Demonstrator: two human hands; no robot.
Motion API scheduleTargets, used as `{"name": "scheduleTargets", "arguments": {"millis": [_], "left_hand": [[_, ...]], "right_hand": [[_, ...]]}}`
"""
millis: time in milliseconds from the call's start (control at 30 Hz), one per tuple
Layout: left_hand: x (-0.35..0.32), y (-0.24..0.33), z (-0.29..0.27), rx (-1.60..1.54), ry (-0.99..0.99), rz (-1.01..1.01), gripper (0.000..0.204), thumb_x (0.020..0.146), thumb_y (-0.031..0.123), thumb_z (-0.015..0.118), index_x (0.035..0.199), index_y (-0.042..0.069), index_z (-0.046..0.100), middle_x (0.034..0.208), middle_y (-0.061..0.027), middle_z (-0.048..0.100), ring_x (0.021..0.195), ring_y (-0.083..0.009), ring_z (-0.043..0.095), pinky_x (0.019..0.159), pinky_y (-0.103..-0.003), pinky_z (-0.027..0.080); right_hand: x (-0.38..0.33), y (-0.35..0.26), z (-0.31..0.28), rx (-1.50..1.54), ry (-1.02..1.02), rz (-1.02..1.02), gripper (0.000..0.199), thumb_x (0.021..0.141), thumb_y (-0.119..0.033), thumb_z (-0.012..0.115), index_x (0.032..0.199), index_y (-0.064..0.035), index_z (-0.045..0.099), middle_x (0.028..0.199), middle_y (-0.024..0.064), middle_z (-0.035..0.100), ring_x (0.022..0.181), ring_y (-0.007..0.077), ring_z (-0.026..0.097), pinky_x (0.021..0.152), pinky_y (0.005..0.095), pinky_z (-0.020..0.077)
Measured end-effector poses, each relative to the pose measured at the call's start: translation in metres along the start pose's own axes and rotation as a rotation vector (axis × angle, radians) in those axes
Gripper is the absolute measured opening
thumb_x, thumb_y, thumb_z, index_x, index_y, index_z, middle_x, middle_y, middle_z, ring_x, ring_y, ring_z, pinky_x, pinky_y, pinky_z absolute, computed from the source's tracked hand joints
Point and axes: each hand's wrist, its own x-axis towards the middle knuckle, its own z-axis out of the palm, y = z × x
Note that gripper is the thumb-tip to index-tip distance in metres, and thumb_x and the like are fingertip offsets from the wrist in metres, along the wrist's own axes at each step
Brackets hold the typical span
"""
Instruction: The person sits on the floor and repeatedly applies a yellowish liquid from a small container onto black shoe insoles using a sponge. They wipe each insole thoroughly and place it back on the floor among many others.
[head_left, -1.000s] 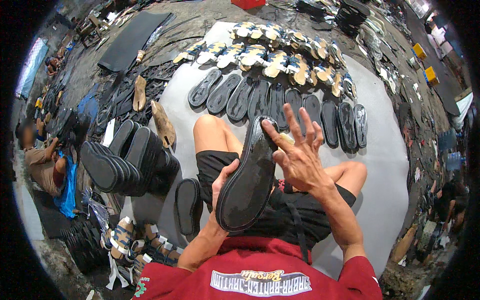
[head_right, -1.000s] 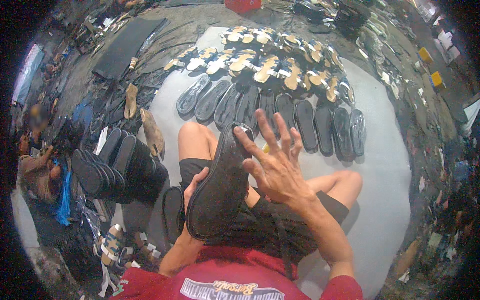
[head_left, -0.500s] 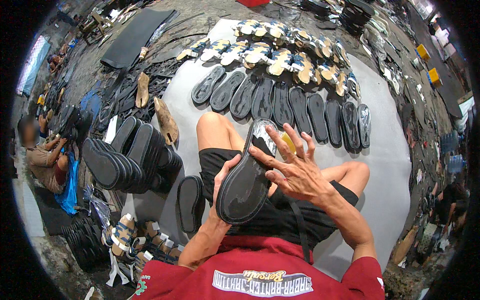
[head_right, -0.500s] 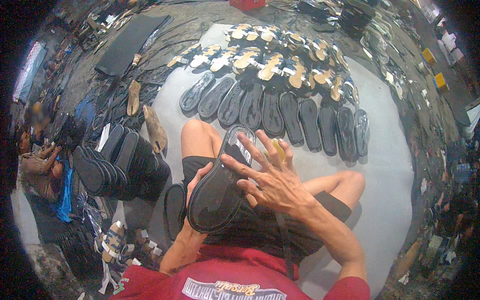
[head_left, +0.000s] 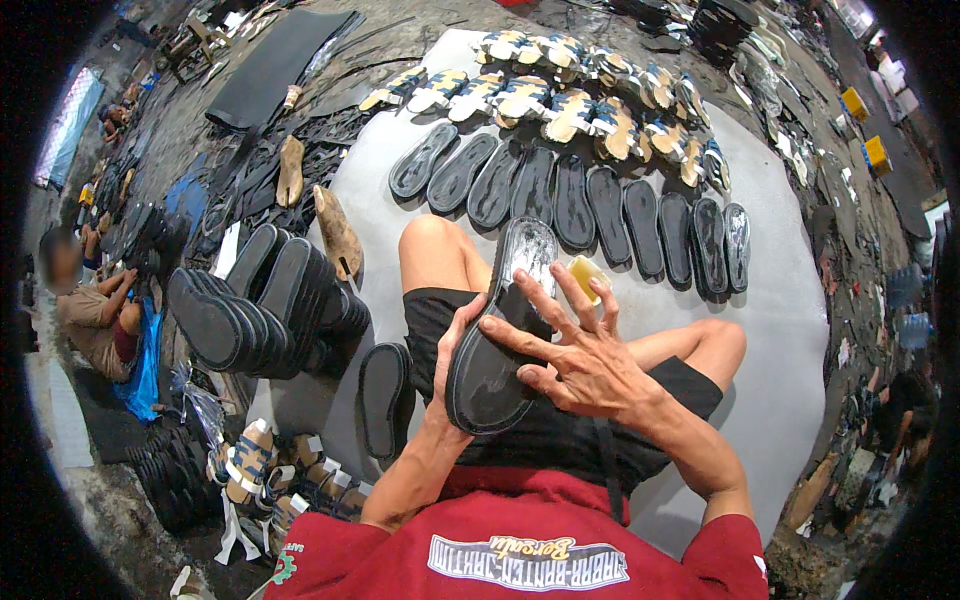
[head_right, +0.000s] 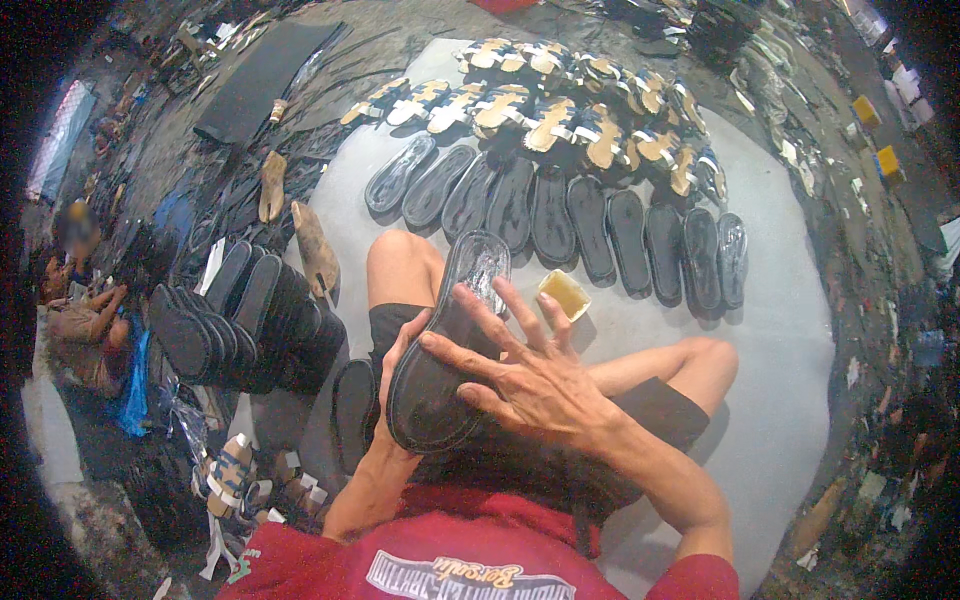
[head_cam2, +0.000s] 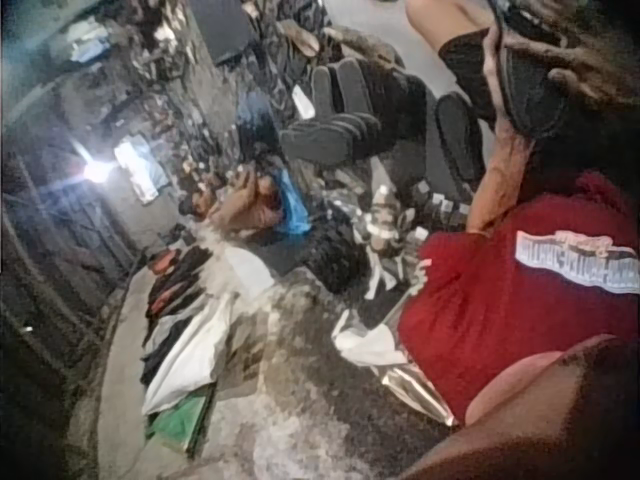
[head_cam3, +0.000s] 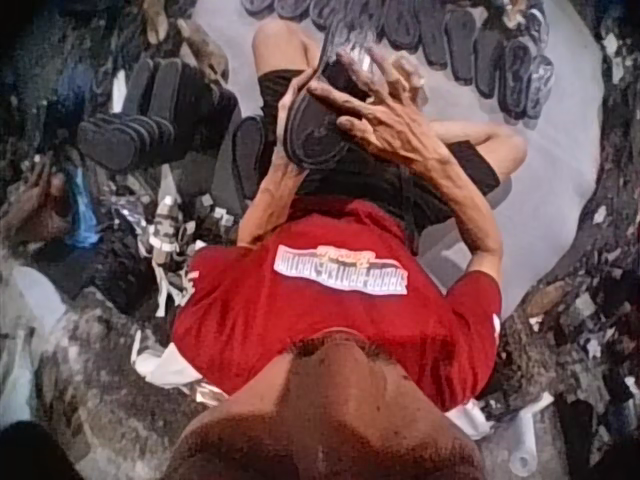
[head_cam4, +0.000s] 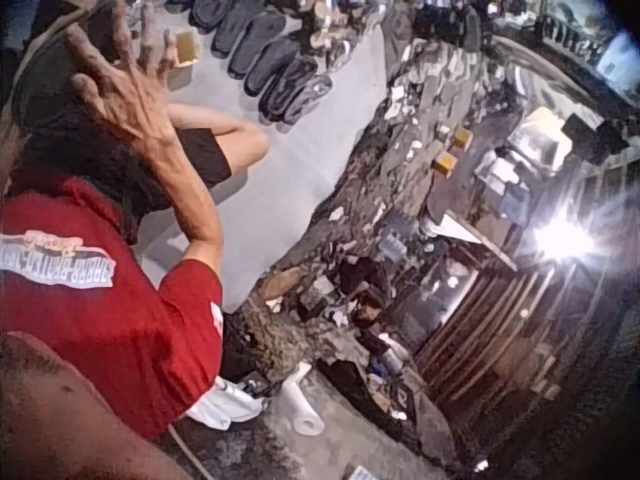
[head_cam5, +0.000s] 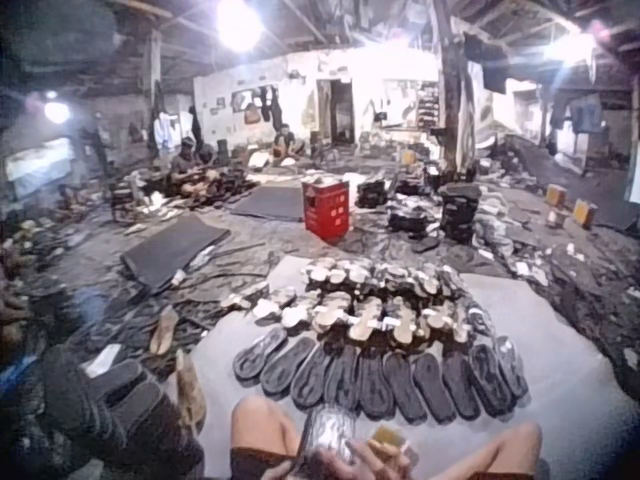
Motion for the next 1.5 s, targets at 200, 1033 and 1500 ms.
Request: {"name": "scheduleTargets", "arguments": {"millis": [200,1033,1500], "left_hand": [[-0.002,0.002,-0.005,-0.011,-0.168,0.023,0.044,0.115,0.032,0.038,0.147,0.007,0.058,0.131,-0.0189,0.073,0.110,-0.0297,0.077,0.099,-0.046,0.064],[0.006,0.026,0.003,0.096,0.092,0.048,0.041,0.115,0.032,0.045,0.127,0.004,0.072,0.110,-0.0140,0.081,0.094,-0.0243,0.081,0.086,-0.039,0.069],[0.005,0.026,0.000,-0.068,0.020,0.058,0.046,0.112,0.034,0.048,0.131,0.000,0.072,0.115,-0.0188,0.081,0.096,-0.0311,0.080,0.090,-0.045,0.066]], "right_hand": [[-0.001,-0.016,-0.002,0.023,-0.026,-0.067,0.057,0.112,-0.058,0.045,0.167,-0.0521,0.035,0.184,0.0033,0.011,0.167,0.0354,0.008,0.127,0.0640,0.0004],[-0.010,-0.022,-0.009,0.175,-0.035,-0.124,0.052,0.110,-0.064,0.041,0.161,-0.0541,0.048,0.183,0.0114,0.013,0.163,0.0404,0.012,0.126,0.0625,0.0034],[-0.009,-0.012,0.014,0.053,0.111,-0.011,0.055,0.107,-0.042,0.059,0.162,-0.0375,0.053,0.181,0.0150,0.018,0.162,0.0413,0.019,0.125,0.0638,0.0104]]}}
